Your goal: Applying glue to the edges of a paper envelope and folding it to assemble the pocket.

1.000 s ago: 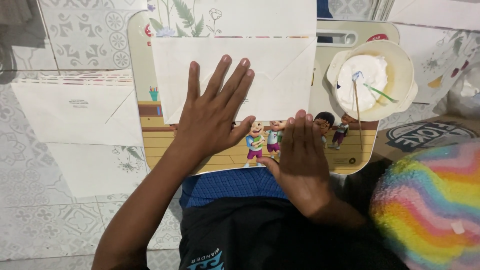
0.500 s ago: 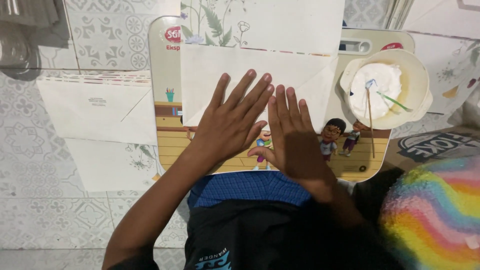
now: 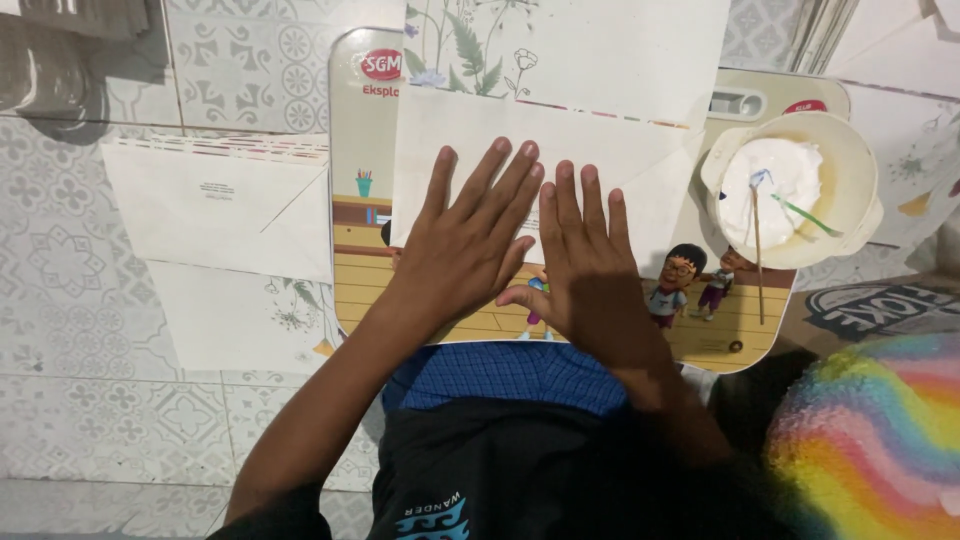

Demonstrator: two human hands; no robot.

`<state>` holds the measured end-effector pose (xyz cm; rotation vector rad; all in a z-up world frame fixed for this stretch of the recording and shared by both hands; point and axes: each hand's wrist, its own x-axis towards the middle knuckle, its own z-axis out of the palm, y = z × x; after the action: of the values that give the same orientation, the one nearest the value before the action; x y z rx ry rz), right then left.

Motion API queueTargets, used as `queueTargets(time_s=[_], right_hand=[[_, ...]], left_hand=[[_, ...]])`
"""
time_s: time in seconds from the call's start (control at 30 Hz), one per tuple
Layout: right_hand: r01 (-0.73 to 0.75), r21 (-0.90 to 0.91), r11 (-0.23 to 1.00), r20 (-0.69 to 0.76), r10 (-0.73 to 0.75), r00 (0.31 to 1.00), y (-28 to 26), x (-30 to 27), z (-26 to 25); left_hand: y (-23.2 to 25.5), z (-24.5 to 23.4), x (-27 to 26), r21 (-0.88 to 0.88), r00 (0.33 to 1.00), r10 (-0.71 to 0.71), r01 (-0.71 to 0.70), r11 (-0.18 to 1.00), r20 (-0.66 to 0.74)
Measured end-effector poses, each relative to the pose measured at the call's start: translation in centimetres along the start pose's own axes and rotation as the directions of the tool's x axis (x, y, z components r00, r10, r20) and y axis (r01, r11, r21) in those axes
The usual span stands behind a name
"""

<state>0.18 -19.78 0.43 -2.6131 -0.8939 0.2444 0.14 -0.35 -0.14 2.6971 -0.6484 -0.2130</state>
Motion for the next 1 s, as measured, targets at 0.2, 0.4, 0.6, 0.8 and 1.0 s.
queueTargets(time_s=[0.2, 0.4, 0.6, 0.8, 1.0], right_hand=[[0.021, -0.082, 0.996, 0.013, -0.02, 1.0, 0.5, 0.0, 0.6], [0.044, -0.105, 0.993, -0.001, -0.045, 0.999, 0.4, 0.1, 0.7], [0.059, -0.092, 0.994, -0.042, -0.063, 0.997, 0.4, 0.1, 0.8], [0.062, -0.078, 0.995, -0.047, -0.066, 0.997, 0.4, 0.0, 0.9], [0.082, -0.079, 0.994, -0.06, -0.087, 0.994, 0.2, 0.2, 0.5]], left_hand=[[-0.4, -0.7, -1.4, 0.002, 0.998, -0.064, 0.064, 0.998, 0.021], [-1.0, -0.6, -4.0, 0.014, 0.987, -0.158, 0.158, 0.987, -0.013], [-1.6, -0.6, -6.3, 0.065, 0.986, -0.158, 0.161, 0.985, -0.056], [-2.1, -0.6, -9.0, 0.062, 0.973, -0.231, 0.232, 0.971, -0.025], [-2.2, -0.5, -10.5, 0.074, 0.965, -0.26, 0.261, 0.962, -0.023]])
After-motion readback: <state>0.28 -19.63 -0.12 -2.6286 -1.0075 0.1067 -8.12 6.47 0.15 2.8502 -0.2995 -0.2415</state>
